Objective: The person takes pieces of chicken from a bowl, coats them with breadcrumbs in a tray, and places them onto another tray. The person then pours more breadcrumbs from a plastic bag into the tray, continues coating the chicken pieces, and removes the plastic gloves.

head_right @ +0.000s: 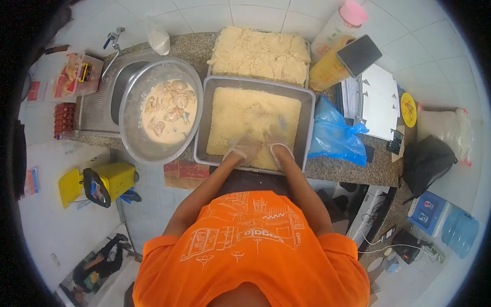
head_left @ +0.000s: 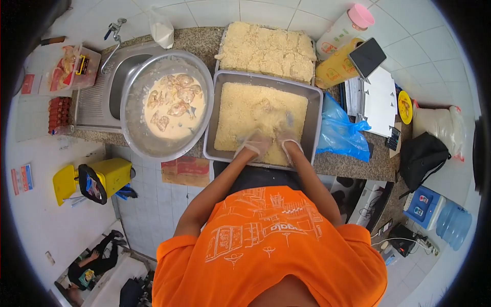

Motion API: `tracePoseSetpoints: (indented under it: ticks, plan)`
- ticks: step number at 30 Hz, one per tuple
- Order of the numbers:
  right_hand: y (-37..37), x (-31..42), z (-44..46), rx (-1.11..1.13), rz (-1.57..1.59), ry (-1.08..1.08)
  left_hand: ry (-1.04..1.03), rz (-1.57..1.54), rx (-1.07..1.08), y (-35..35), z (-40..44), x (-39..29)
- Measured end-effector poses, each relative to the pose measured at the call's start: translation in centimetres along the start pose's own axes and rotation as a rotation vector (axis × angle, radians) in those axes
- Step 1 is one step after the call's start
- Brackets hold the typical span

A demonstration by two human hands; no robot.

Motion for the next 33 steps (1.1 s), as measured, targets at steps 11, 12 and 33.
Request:
tracePoseSetpoints:
  ticks: [11, 12, 33]
  plan:
    - [-4.2, 10.7, 7.2, -0.716, -0.744, 0.847, 0.317, -0.912, -0.992, 1.3, -5.9, 8.0]
    - [-4.2, 10.1, 7.2, -0.690, -0.750, 0.861, 0.343, -0.924, -0.999, 0.3, -6.8, 8.0]
    - [2.2, 9.0, -1.0, -0.209, -0.435, 0.298, 0.397, -1.074, -0.746, -1.0, -4.8, 9.7]
Point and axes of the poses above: each hand's wrist, its own z-axis towards the middle knuckle, its own y-axis out of the back of the hand, x = y × z, the point moved 4 cm from there along z, towards the middle knuckle, and after that the axes turned 9 degrees about -y, right-handed, at the moved point
